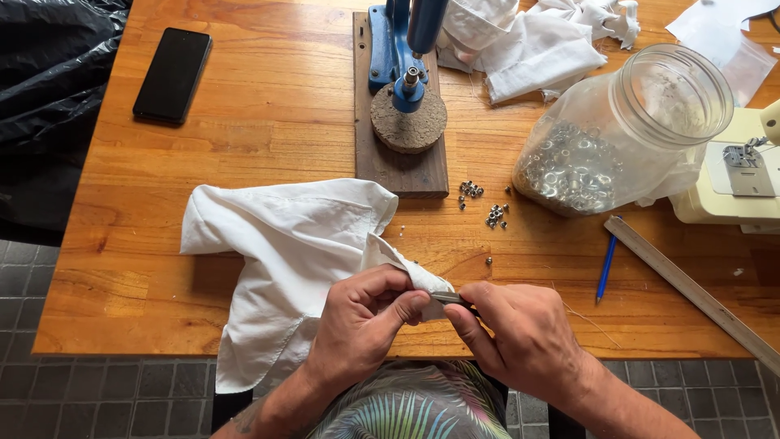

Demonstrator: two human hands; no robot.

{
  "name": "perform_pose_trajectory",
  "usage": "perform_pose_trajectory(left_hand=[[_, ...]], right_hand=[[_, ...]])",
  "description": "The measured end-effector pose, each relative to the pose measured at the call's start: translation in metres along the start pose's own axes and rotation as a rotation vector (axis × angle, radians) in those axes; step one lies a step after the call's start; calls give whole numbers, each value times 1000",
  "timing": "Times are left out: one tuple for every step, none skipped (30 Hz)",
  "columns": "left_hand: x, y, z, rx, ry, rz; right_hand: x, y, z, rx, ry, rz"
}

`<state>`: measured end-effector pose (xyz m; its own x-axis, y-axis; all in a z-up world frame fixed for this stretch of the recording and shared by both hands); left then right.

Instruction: Attaching metal fasteners to a white fabric strip using a manual hand press

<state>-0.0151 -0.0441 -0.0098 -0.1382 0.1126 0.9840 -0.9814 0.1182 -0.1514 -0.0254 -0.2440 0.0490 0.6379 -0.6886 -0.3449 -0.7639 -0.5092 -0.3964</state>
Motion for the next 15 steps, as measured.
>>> perform_pose_trajectory(left_hand=[[-1, 0, 0, 0, 0, 0], [-3, 1, 0, -2, -30, -10], [-5, 2, 0, -3, -59, -21], [-6, 2, 0, -2, -60, -21], [-7, 2, -1, 2, -49, -25], [-8, 2, 0, 3, -36, -30], [-10, 2, 0, 1, -35, -31], [-11, 2, 0, 4, -23, -31], [-12, 2, 0, 7, -11, -30], [-12, 1, 0, 6, -12, -28], [-13, 0, -1, 9, -15, -42], [-15, 2, -1, 13, -16, -61], [-14, 2, -1, 13, -15, -64], [-12, 1, -1, 5, -8, -44], [-10, -1, -1, -3, -2, -23]], right_hand=[[1, 0, 1, 0, 0, 0], [2, 1, 2, -3, -4, 8], [3, 1, 3, -7, -8, 15], [3, 0, 4, -6, -9, 14], [2, 0, 4, -6, -15, 10], [2, 0, 4, -7, -20, 9], [1, -1, 3, -7, -19, 12], [0, -2, 2, 1, -1, 4], [-2, -4, 1, 10, 17, -4], [-2, -4, 2, 12, 17, -5], [-2, -5, 2, 21, 40, -8], [-2, -4, 2, 24, 61, -7], [-3, -4, 2, 21, 60, -6], [-2, -4, 2, 29, 74, -6], [-2, -5, 2, 36, 88, -6]])
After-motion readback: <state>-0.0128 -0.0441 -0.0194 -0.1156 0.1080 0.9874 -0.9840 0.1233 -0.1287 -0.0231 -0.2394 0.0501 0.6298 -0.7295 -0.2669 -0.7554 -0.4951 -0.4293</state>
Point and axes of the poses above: each hand's wrist, its own y-axis away from the middle knuckle, its own z-axis out of the palm, x = y × z, the point moved 6 cm from there along -y, towards the middle knuckle, and after that the axes turned 6 degrees about z, right-handed, at the moved point
